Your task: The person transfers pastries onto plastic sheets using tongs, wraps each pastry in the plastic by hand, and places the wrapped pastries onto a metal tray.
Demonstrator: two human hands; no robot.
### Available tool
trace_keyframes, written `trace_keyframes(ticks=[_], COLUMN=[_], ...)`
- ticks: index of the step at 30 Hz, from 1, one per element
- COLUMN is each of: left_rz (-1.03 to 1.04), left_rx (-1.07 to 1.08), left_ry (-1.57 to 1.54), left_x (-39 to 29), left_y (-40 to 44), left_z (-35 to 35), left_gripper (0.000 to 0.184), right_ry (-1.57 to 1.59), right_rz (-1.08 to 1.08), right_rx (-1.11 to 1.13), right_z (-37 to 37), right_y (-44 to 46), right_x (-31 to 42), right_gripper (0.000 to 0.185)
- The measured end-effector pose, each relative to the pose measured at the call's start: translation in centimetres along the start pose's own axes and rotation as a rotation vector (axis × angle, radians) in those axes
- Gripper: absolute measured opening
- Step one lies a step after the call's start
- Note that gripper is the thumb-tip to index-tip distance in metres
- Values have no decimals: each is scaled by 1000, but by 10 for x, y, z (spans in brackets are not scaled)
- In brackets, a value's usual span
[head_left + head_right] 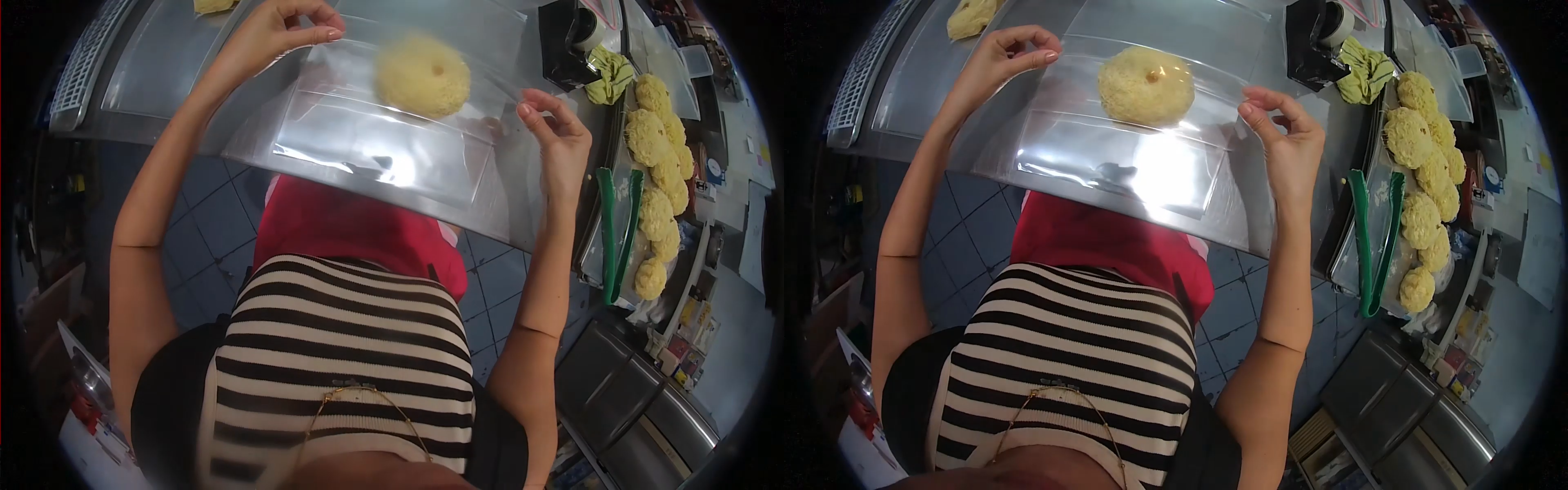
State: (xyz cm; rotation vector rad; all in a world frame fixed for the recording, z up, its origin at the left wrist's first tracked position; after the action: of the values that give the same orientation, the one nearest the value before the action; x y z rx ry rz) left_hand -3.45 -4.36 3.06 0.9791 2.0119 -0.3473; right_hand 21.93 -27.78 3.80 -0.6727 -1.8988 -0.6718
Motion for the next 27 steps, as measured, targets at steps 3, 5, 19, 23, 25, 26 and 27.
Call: trace_keyframes(ticks=[3, 5, 19, 23, 25, 26, 27], left_rz=[-46, -115, -117, -16, -38, -39, -47], left_rx=[-12, -13, -131, -138, -90, -88, -90], left_ry=[-94, -177, -281, -332, -259, -260, -234], left_x=[4, 7, 18, 21, 28, 28, 28], left_y=[-2, -3, -7, -6, -5, -4, -3], left_z=[0, 0, 1, 0, -3, -2, -2], left_gripper=[19, 20, 12, 12, 12, 12, 12], right_ry=[50, 61, 66, 23, 17, 11, 6], right_rz=[92, 66, -191, -118, -112, -106, -101], right_rx=[0, 3, 2, -36, -30, -21, -12], right_z=[-1, -1, -3, -2, -2, -2, -1], right_y=[0, 0, 7, 3, 3, 3, 4], right_x=[0, -2, -20, -18, -16, -15, -15], right_gripper=[15, 15, 18, 26, 29, 32, 34])
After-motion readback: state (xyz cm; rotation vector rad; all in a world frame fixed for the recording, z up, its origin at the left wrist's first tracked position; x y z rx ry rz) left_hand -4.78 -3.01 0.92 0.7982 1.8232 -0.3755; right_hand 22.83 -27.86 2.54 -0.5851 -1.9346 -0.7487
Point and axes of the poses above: each hand's wrist, its own y-axis towards the middle knuckle, its own z-axis out of the palm, x = y × z, the point moved 1 cm from there along y, towards the middle knuckle, and after that the axes turned 9 degrees about -x, right-handed, at the moved point
